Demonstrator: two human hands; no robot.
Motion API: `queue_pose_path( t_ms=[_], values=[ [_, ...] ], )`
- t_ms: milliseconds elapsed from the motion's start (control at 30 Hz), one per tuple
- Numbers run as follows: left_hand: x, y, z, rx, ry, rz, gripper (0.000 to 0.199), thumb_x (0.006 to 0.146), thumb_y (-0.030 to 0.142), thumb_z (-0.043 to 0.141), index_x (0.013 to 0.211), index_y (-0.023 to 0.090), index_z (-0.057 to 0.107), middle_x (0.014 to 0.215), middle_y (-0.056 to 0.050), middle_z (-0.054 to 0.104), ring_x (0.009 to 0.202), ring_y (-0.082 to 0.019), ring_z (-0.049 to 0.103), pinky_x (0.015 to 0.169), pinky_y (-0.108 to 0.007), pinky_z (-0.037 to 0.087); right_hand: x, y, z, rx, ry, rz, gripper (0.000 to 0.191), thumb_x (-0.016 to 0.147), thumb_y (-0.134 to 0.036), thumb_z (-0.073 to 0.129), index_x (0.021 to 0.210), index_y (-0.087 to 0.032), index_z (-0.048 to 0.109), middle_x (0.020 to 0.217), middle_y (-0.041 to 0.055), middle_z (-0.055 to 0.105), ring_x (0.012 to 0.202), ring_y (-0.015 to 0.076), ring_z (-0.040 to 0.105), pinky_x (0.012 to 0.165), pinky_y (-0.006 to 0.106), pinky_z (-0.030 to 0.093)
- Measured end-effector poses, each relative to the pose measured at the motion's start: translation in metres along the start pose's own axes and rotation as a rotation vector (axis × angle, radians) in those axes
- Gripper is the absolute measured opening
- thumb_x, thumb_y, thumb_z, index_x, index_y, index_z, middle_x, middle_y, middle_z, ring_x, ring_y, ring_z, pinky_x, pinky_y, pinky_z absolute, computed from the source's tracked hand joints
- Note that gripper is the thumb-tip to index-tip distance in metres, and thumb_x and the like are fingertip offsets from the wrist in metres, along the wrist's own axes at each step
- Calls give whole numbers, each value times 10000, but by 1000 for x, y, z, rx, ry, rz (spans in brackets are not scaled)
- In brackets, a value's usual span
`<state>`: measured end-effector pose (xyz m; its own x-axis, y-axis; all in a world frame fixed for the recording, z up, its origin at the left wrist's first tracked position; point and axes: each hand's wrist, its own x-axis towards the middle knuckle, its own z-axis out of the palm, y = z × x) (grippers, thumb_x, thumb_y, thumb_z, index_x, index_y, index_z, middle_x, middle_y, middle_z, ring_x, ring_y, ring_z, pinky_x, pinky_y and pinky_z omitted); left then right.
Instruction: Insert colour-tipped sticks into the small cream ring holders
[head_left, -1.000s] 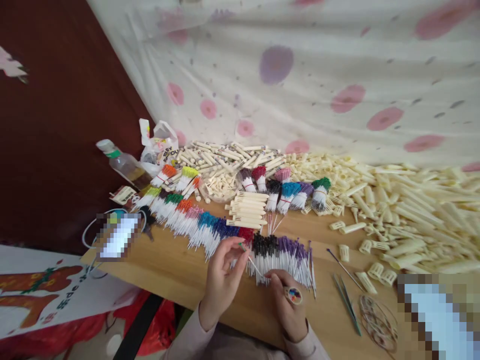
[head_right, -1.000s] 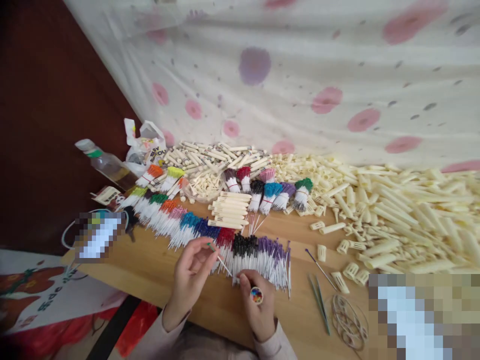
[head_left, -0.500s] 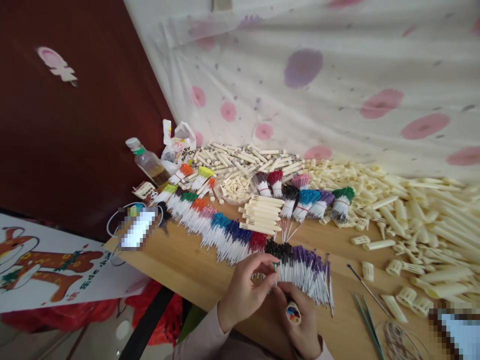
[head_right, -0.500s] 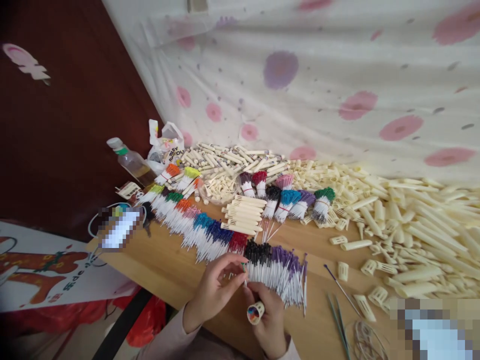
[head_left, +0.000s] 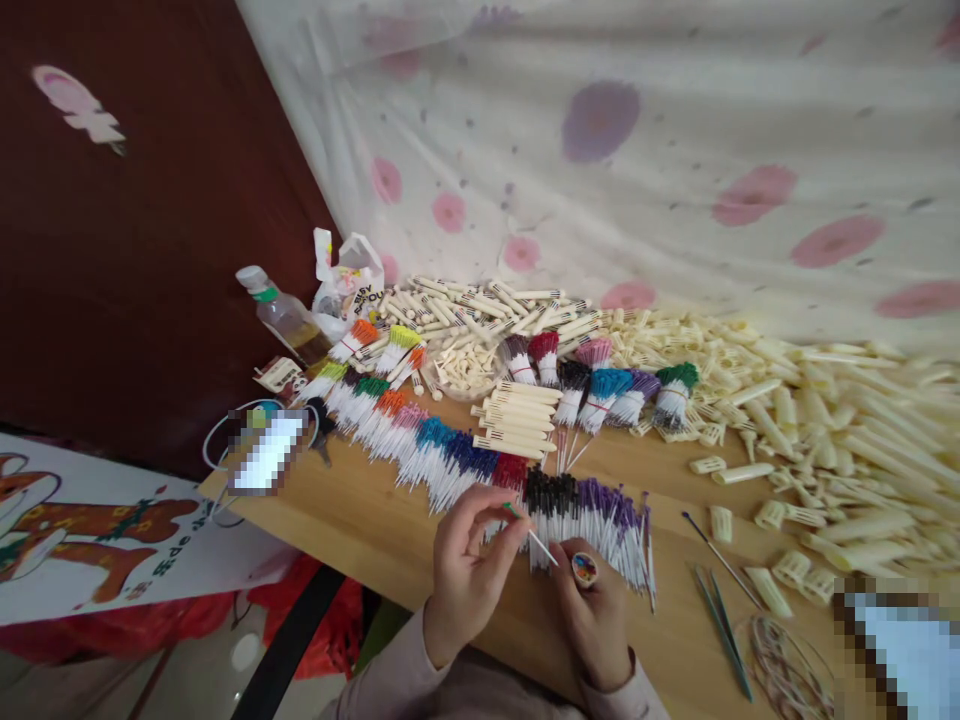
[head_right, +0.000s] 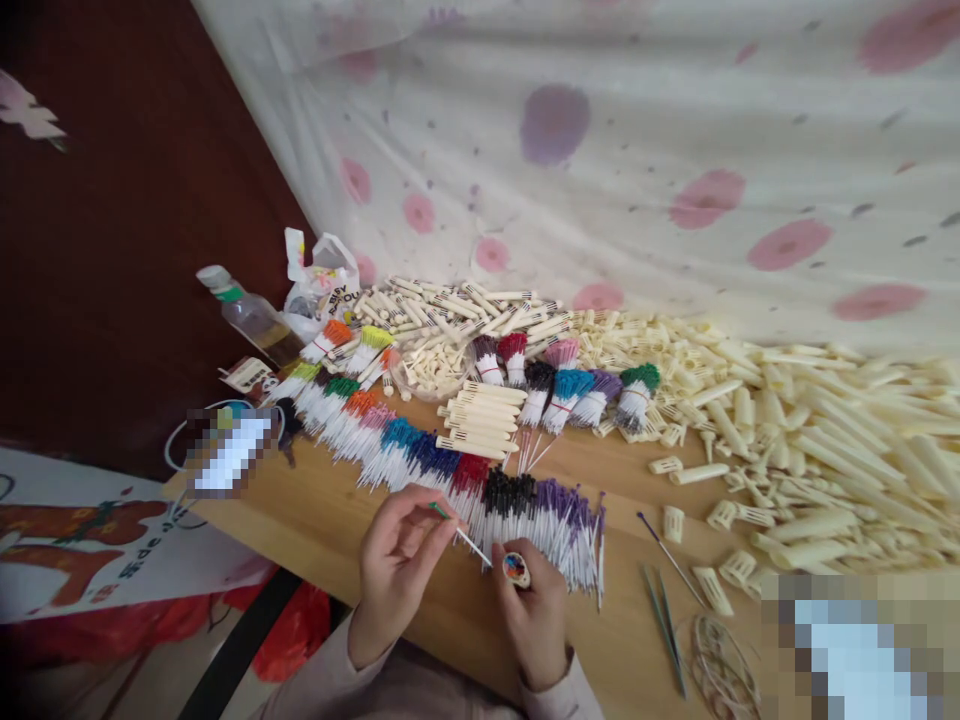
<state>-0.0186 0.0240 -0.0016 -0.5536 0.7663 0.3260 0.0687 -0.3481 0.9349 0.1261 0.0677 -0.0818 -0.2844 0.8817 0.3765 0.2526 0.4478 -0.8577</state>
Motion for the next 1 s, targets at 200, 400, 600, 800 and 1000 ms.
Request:
queue_pose_path(
  t_ms=[200,400,600,800,1000],
  values=[
    [1,5,1,40,8,149,195,937,202,702,1128,243,690,936,-21,687,805,-128,737,741,-230,651,0,1,2,10,0,-16,337,1000,-278,572,674,-229,503,570,-65,455,479,110,432,470,234,340],
    [6,10,1,70,65,326,270,922,110,700,1164,219,649,911,3,675,755,-116,736,673,-229,656,1,-4,1,-7,25,-23,307,998,-286,560,698,-227,522,607,-48,491,517,122,469,506,247,351],
    [-3,19,5,66,-93,449,368,892,-23,661,1197,182,645,926,-15,731,802,-142,741,706,-291,676,2,-6,0,-2,59,-40,262,964,-272,576,712,-230,522,628,-43,515,532,125,495,518,245,367],
    [-5,21,3,216,-234,591,358,896,-2,668,1197,190,651,943,-28,800,836,-156,766,737,-302,679,4,-9,0,23,64,-57,255,966,-269,569,719,-236,513,632,-45,509,542,128,498,524,246,373],
    [-9,13,-3,254,-339,592,340,880,-9,671,1166,176,665,1014,-60,795,912,-164,767,833,-313,672,4,-9,0,41,66,-61,243,966,-254,572,730,-239,514,641,-45,508,548,132,495,522,251,365]
  ],
)
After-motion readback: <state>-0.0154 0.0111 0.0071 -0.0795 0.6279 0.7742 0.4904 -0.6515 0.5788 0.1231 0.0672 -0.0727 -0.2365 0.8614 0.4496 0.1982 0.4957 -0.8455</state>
